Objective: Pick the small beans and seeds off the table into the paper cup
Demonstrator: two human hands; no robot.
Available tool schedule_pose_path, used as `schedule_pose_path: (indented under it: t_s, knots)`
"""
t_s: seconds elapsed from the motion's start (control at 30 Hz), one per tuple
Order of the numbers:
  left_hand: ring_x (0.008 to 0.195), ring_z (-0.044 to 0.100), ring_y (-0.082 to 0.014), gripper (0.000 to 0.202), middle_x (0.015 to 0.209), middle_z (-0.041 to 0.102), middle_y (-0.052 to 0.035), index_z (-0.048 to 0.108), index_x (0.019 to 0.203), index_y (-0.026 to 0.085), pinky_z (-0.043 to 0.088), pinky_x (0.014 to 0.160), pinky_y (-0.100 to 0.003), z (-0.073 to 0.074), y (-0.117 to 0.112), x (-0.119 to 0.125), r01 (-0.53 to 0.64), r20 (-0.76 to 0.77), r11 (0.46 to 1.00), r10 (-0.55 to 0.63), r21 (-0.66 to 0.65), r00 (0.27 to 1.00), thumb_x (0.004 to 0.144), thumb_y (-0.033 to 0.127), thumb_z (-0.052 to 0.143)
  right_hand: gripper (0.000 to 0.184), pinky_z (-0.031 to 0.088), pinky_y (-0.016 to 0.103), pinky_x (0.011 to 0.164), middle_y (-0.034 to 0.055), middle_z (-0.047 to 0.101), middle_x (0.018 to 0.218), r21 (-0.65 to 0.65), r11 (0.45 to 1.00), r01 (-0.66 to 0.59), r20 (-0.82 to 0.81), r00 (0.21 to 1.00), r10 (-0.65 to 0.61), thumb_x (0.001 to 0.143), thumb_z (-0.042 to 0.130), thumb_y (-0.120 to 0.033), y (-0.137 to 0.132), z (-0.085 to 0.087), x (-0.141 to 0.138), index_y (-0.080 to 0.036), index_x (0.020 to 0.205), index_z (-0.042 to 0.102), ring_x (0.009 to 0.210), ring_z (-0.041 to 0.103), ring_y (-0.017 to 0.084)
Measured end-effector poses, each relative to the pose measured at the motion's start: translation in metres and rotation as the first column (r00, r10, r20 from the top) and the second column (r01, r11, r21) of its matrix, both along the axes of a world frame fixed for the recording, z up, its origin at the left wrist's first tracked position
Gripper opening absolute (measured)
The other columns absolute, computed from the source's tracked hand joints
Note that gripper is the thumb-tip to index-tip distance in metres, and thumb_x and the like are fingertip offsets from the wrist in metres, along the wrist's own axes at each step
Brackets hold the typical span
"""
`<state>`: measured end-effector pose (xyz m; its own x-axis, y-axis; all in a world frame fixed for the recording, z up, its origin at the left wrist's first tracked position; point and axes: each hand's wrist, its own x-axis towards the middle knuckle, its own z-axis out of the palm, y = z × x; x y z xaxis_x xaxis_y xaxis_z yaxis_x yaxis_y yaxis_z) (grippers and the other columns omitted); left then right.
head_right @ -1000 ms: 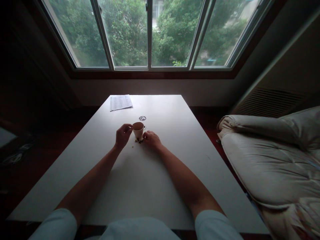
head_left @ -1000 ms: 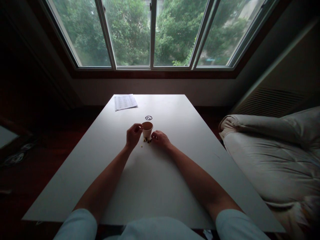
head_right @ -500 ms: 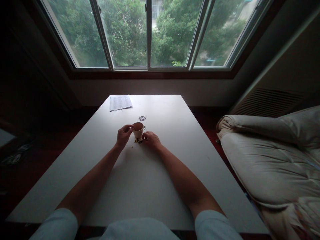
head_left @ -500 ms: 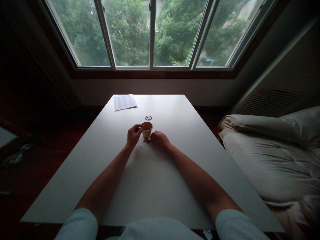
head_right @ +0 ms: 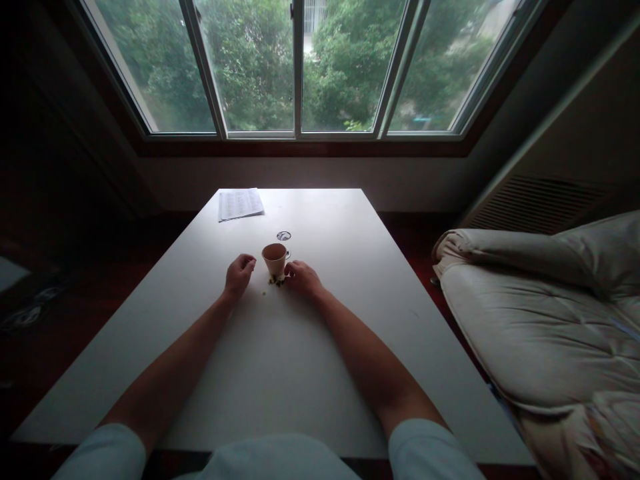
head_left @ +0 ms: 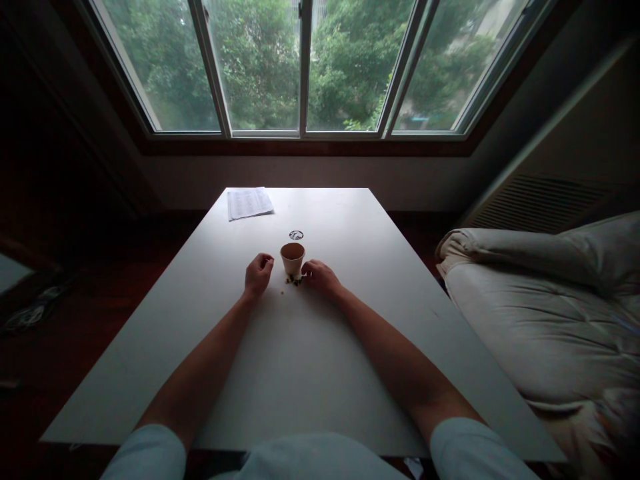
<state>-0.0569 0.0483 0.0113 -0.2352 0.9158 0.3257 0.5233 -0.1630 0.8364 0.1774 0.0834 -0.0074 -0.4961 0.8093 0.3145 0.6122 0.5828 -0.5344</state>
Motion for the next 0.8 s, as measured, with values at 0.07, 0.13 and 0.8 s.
schedule_pose_path:
  t_s: [0.07,0.13,0.8]
  knots:
    - [0.070,0.057,-0.0143,0.023,0.075,0.065,-0.0012,0.067,0.090,0.019,0.039,0.065,-0.024,-0.001,-0.003,0.000,0.031,-0.178,0.993,-0.051,-0.112,0.983,0.087,0.038,0.055,0.011,0.035,0.022,0.066,0.0009,0.059,0.084,0.011,1.000,0.001,0.010,1.000,-0.001,0.075,0.067,-0.014,0.000,0.000,0.000,-0.020,0.085,0.065,0.075,0.051,0.013]
    - [0.073,0.059,-0.0159,0.022,0.079,0.069,-0.0028,0.069,0.090,0.021,0.038,0.066,-0.026,0.002,-0.007,0.003,0.050,-0.330,0.979,-0.115,-0.199,0.937,0.087,0.037,0.056,0.010,0.035,0.022,0.066,0.0007,0.059,0.083,0.027,1.000,-0.001,0.013,1.000,0.000,0.075,0.067,-0.015,0.000,0.000,0.000,-0.020,0.083,0.064,0.076,0.051,0.013]
    - [0.078,0.060,-0.0168,0.022,0.091,0.071,-0.0047,0.069,0.091,0.023,0.035,0.064,-0.026,0.014,-0.020,0.011,0.145,-0.540,0.947,-0.284,-0.287,0.792,0.088,0.038,0.053,0.006,0.037,0.022,0.067,0.0009,0.061,0.086,0.041,0.999,0.008,0.026,1.000,-0.009,0.081,0.066,-0.019,-0.005,0.001,-0.003,-0.022,0.086,0.068,0.076,0.054,0.013]
